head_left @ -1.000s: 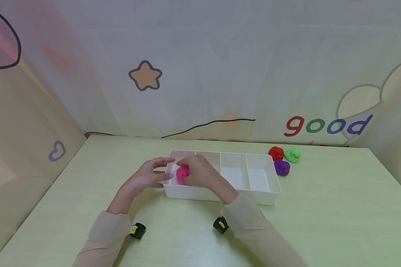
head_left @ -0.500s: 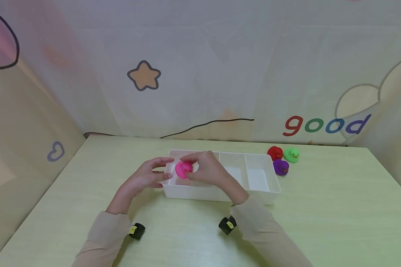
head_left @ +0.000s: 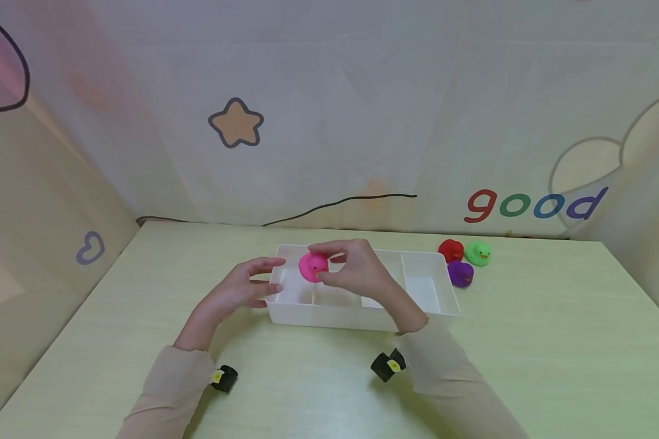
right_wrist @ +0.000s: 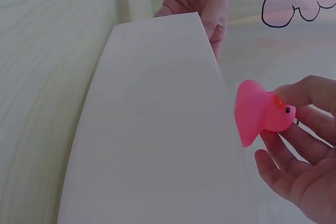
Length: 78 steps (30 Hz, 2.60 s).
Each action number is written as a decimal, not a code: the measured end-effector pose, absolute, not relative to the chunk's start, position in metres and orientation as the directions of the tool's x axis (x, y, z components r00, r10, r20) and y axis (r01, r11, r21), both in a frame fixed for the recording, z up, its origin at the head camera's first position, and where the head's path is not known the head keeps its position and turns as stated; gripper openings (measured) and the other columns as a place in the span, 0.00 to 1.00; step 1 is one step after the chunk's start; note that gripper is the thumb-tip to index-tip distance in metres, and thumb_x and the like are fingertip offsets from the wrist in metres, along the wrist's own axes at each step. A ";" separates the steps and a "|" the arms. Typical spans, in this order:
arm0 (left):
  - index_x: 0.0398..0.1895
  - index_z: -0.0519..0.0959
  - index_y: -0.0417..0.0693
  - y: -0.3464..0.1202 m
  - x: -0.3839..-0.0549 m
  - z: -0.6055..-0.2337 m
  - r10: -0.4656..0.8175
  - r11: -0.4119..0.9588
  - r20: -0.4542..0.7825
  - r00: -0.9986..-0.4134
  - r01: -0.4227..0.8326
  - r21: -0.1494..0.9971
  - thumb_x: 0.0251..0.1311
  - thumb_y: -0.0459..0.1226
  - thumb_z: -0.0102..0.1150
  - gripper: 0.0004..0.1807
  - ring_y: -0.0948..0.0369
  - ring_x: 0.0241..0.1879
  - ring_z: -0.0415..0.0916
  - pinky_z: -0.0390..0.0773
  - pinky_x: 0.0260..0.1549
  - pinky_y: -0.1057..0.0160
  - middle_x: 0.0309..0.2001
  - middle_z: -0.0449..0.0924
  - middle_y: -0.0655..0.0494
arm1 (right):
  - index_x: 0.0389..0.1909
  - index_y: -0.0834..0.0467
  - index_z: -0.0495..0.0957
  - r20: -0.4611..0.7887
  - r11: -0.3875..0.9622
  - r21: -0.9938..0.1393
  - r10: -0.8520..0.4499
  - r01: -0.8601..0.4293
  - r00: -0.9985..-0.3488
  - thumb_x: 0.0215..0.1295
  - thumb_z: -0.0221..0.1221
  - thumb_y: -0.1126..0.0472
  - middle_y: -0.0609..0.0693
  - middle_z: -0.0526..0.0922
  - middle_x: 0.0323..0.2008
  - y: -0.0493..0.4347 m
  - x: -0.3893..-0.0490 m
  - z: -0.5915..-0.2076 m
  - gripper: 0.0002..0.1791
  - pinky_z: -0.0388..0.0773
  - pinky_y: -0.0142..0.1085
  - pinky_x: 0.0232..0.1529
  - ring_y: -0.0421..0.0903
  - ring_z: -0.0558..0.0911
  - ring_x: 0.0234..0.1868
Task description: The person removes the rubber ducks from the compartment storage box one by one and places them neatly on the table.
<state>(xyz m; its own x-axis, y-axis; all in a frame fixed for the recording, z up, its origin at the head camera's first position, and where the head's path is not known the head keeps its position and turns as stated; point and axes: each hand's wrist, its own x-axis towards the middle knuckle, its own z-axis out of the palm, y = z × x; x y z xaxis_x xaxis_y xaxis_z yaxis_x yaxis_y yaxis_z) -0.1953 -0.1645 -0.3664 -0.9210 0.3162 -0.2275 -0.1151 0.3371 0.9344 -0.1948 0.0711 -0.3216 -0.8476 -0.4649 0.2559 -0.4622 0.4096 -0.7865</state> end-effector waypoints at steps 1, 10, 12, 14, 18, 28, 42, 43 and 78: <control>0.62 0.66 0.48 -0.165 -0.195 -0.366 0.317 0.335 -0.227 -0.921 -0.116 0.935 0.55 0.36 0.61 0.30 0.45 0.53 0.70 0.78 0.39 0.51 0.60 0.63 0.42 | 0.48 0.65 0.78 0.258 0.404 -0.791 -0.461 -0.460 -0.849 0.48 0.66 0.69 0.55 0.82 0.44 0.074 -0.195 -0.321 0.22 0.77 0.42 0.45 0.49 0.79 0.43; 0.63 0.64 0.46 -0.166 -0.194 -0.366 0.340 0.305 -0.210 -0.917 -0.103 0.947 0.55 0.34 0.60 0.30 0.49 0.48 0.73 0.78 0.39 0.52 0.60 0.63 0.41 | 0.48 0.66 0.77 0.291 0.388 -0.797 -0.424 -0.462 -0.858 0.47 0.65 0.71 0.57 0.81 0.44 0.098 -0.190 -0.314 0.22 0.77 0.45 0.46 0.51 0.80 0.43; 0.63 0.65 0.46 -0.166 -0.194 -0.367 0.338 0.303 -0.210 -0.918 -0.105 0.947 0.55 0.34 0.60 0.30 0.50 0.47 0.74 0.78 0.39 0.52 0.59 0.63 0.42 | 0.48 0.66 0.78 0.300 0.392 -0.793 -0.414 -0.466 -0.859 0.47 0.65 0.71 0.57 0.82 0.44 0.103 -0.189 -0.312 0.22 0.77 0.44 0.45 0.51 0.80 0.43; 0.62 0.65 0.46 -0.166 -0.194 -0.367 0.341 0.298 -0.207 -0.917 -0.104 0.949 0.55 0.34 0.61 0.30 0.51 0.47 0.74 0.78 0.40 0.52 0.59 0.63 0.42 | 0.47 0.66 0.78 0.307 0.390 -0.793 -0.407 -0.468 -0.860 0.47 0.65 0.71 0.57 0.82 0.44 0.109 -0.188 -0.312 0.22 0.77 0.43 0.45 0.50 0.80 0.43; 0.62 0.65 0.48 -0.166 -0.194 -0.368 0.340 0.296 -0.207 -0.918 -0.104 0.950 0.54 0.35 0.61 0.30 0.52 0.47 0.75 0.78 0.40 0.52 0.59 0.63 0.43 | 0.47 0.66 0.78 0.316 0.393 -0.793 -0.387 -0.465 -0.866 0.47 0.65 0.71 0.57 0.82 0.43 0.120 -0.187 -0.313 0.21 0.77 0.45 0.46 0.51 0.80 0.43; 0.62 0.66 0.49 -0.167 -0.193 -0.367 0.332 0.311 -0.208 -0.920 -0.101 0.945 0.53 0.35 0.62 0.31 0.53 0.47 0.75 0.78 0.39 0.53 0.59 0.63 0.44 | 0.48 0.65 0.77 0.256 0.461 -0.799 -0.321 -0.387 -0.912 0.48 0.65 0.71 0.58 0.81 0.45 0.150 -0.186 -0.315 0.22 0.77 0.44 0.44 0.53 0.80 0.45; 0.62 0.66 0.49 -0.167 -0.192 -0.367 0.329 0.301 -0.211 -0.921 -0.109 0.947 0.54 0.35 0.61 0.30 0.53 0.47 0.75 0.78 0.39 0.54 0.60 0.64 0.44 | 0.50 0.66 0.76 0.161 0.454 -0.848 -0.270 -0.273 -0.949 0.52 0.63 0.69 0.62 0.78 0.48 0.189 -0.180 -0.314 0.22 0.79 0.32 0.35 0.56 0.79 0.45; 0.62 0.66 0.49 -0.167 -0.192 -0.367 0.331 0.300 -0.211 -0.920 -0.110 0.948 0.54 0.35 0.61 0.30 0.53 0.47 0.75 0.78 0.39 0.54 0.60 0.64 0.44 | 0.51 0.66 0.75 0.155 0.461 -0.847 -0.263 -0.265 -0.952 0.52 0.63 0.69 0.62 0.77 0.49 0.192 -0.180 -0.314 0.22 0.79 0.32 0.35 0.56 0.79 0.46; 0.62 0.66 0.46 -0.164 -0.192 -0.366 0.332 0.311 -0.204 -0.921 -0.098 0.945 0.55 0.34 0.60 0.29 0.53 0.45 0.75 0.78 0.39 0.54 0.59 0.64 0.42 | 0.54 0.55 0.75 0.174 0.615 -0.771 -0.045 -0.164 -0.984 0.52 0.66 0.56 0.47 0.77 0.49 0.348 -0.219 -0.385 0.26 0.76 0.24 0.37 0.33 0.77 0.43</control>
<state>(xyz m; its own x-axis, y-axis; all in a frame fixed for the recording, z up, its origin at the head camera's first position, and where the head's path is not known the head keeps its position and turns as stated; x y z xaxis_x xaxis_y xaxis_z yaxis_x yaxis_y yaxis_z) -0.1918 -0.1643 -0.3656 -0.9210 0.3317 -0.2040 -0.0975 0.3107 0.9455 -0.2186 0.3481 -0.3846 -0.9838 -0.0445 0.1739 -0.1641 0.6152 -0.7711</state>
